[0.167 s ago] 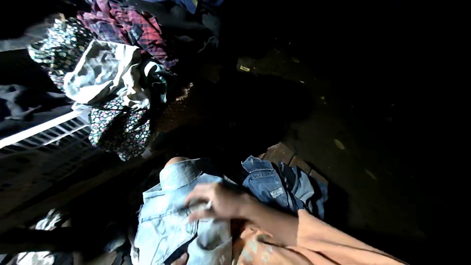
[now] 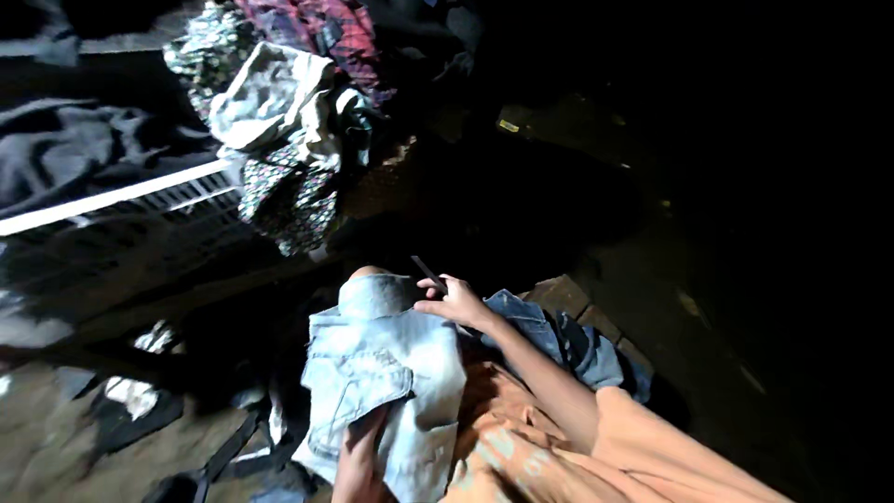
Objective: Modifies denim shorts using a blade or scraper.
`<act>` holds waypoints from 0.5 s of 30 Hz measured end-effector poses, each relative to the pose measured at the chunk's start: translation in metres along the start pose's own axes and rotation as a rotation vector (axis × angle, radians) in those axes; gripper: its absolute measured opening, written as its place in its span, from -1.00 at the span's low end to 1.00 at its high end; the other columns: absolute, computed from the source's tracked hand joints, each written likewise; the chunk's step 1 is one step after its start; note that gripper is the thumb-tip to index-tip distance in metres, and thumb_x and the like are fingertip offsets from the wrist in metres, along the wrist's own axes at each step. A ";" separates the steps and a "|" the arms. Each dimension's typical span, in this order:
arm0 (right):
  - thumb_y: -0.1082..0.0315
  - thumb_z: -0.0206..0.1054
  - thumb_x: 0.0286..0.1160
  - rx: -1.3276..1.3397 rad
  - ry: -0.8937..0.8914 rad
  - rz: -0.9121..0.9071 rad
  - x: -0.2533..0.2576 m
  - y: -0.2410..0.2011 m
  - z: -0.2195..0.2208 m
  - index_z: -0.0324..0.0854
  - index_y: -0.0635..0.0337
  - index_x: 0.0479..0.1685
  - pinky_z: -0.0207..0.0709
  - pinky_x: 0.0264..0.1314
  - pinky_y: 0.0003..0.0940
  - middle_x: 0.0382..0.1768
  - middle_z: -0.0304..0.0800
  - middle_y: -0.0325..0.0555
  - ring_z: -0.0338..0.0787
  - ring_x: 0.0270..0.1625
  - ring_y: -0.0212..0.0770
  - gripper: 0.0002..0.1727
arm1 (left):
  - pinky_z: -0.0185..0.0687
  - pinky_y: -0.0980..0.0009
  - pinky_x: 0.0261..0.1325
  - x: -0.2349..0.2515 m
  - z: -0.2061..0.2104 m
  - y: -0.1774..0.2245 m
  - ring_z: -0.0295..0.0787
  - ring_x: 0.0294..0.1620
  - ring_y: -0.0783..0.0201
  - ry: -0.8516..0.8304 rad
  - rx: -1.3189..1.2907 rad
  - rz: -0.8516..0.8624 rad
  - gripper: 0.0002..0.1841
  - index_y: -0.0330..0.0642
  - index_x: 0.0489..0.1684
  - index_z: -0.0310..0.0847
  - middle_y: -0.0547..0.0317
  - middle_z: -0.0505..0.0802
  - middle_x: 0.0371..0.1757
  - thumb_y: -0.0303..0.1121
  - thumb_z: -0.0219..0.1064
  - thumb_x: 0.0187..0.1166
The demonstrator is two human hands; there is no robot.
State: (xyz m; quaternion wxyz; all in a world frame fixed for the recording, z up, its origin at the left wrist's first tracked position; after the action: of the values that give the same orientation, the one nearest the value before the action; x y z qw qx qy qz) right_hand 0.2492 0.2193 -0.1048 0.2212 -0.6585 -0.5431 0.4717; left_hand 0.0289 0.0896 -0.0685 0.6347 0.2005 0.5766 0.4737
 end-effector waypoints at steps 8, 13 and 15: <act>0.26 0.55 0.40 0.117 -0.180 0.104 -0.008 0.020 0.014 0.67 0.37 0.10 0.60 -0.08 -0.37 -0.24 0.77 -0.07 0.68 -0.28 -0.37 -0.59 | 0.80 0.56 0.04 -0.008 -0.001 -0.012 0.86 -0.16 0.62 -0.052 -0.108 0.106 -0.77 -0.08 -0.03 0.61 0.51 0.92 -0.24 -0.60 0.08 0.63; 0.51 0.45 0.31 0.316 0.037 -0.456 -0.026 -0.035 -0.004 0.71 0.31 -0.24 0.58 -0.08 -0.73 -0.30 0.77 -0.38 0.67 -0.24 -0.71 -0.90 | 0.73 0.43 0.27 -0.058 -0.031 -0.024 0.83 0.09 0.52 -0.072 -0.099 0.237 -0.73 0.04 0.13 0.72 0.45 0.92 0.01 -0.20 0.46 0.52; 0.52 0.42 0.33 0.322 0.079 -0.623 -0.024 -0.055 0.001 0.72 0.36 -0.24 0.60 0.01 -0.71 -0.25 0.81 -0.29 0.71 -0.17 -0.68 -0.90 | 0.67 0.52 0.33 -0.070 -0.027 -0.019 0.79 0.15 0.61 -0.073 -0.097 0.375 -0.80 0.14 0.08 0.74 0.57 0.91 0.04 -0.34 0.40 0.58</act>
State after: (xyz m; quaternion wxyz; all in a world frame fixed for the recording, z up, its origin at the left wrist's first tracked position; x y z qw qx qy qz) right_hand 0.2214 0.2136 -0.0520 0.4763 -0.4354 -0.6277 0.4354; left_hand 0.0187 0.0149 -0.0527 0.5645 0.2906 0.4823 0.6035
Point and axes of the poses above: each hand's wrist, its own x-axis towards the middle knuckle, its own z-axis out of the palm, y = z × x, the point moved 1 cm from there along x, towards the middle knuckle
